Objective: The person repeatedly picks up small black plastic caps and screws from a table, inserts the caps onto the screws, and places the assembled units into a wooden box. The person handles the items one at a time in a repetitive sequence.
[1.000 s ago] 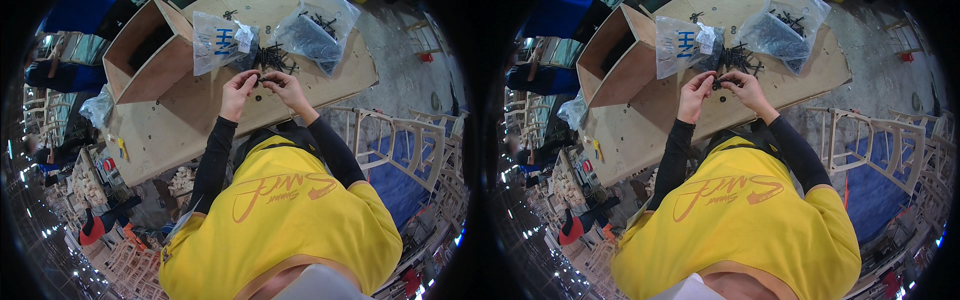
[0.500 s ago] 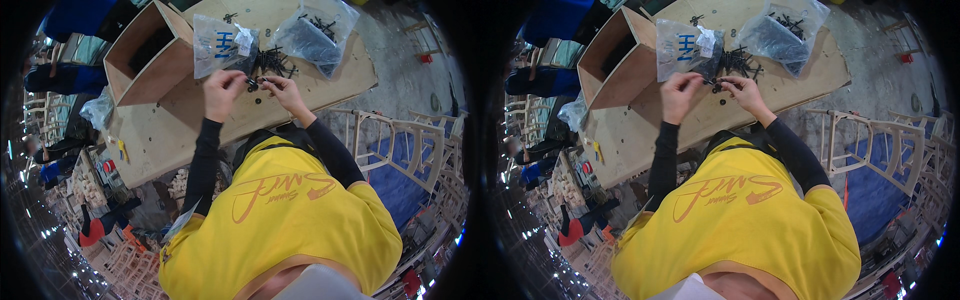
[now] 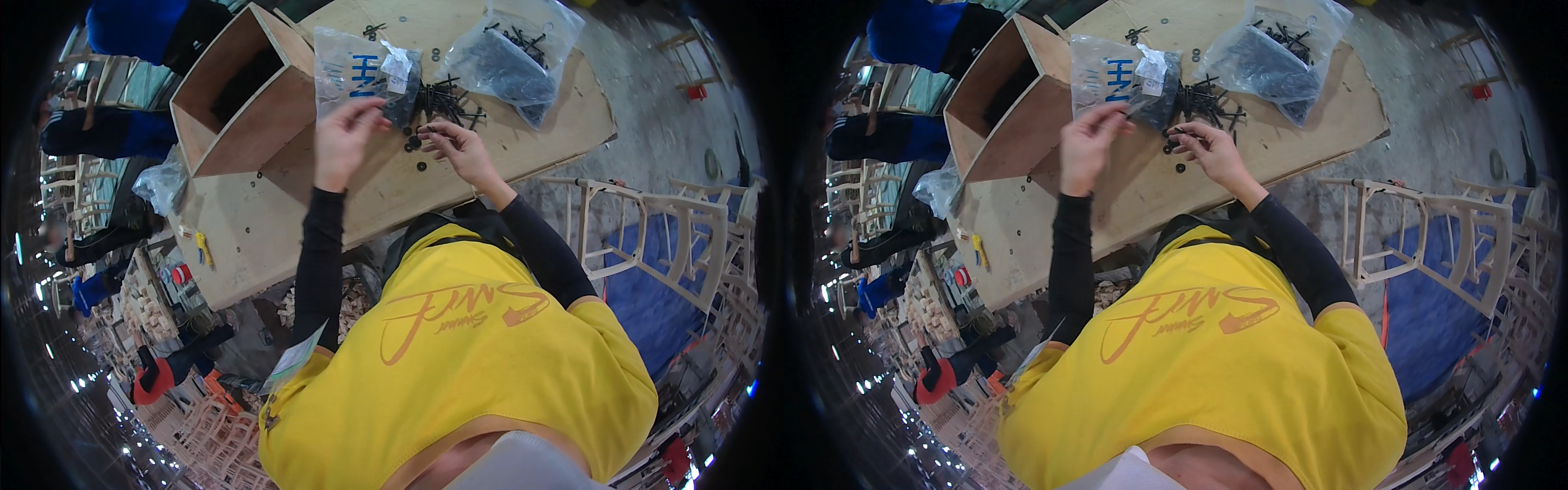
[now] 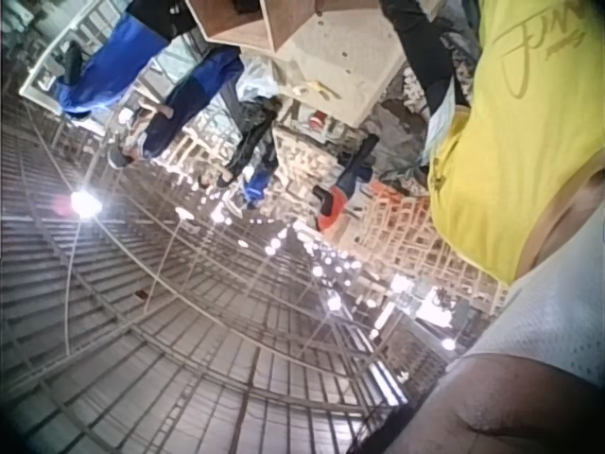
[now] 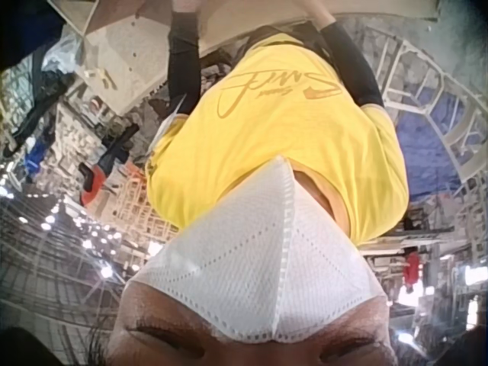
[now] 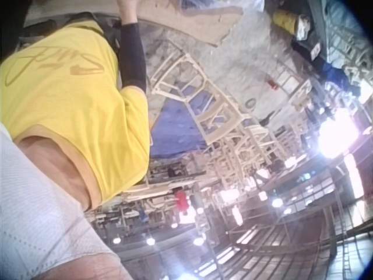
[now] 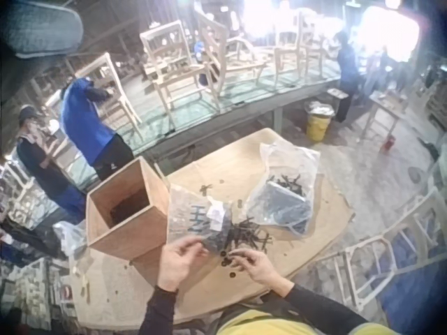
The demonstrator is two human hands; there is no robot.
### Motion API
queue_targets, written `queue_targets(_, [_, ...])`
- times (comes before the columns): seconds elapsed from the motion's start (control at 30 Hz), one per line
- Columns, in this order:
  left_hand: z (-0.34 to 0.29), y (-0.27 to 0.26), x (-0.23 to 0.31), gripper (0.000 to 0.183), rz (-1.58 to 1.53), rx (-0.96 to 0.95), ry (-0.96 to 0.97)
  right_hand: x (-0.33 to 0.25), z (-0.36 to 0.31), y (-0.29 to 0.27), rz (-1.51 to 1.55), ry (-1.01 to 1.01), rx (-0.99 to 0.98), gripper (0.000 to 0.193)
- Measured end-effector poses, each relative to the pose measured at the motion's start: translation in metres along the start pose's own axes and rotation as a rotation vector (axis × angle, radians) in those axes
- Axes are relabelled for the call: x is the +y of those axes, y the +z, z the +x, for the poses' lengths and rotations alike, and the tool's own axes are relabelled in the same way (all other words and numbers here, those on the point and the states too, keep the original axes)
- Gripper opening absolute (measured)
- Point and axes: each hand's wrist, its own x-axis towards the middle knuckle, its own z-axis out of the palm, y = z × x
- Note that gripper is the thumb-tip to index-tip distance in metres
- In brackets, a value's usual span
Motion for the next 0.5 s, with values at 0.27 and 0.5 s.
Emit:
queue_targets(0.27, [-0.022, 0.052, -0.043, 0.017, -0.156, -0.117, -0.151, 0.008, -0.004, 0.001, -0.092, -0.054, 0.01, 0.022])
queue_targets(0.5, [-0.032, 0.06, -0.036, 0.012, 0.154, 0.051, 0.097, 0.01, -0.007, 0.005, -0.038, -0.012, -0.038, 0.025])
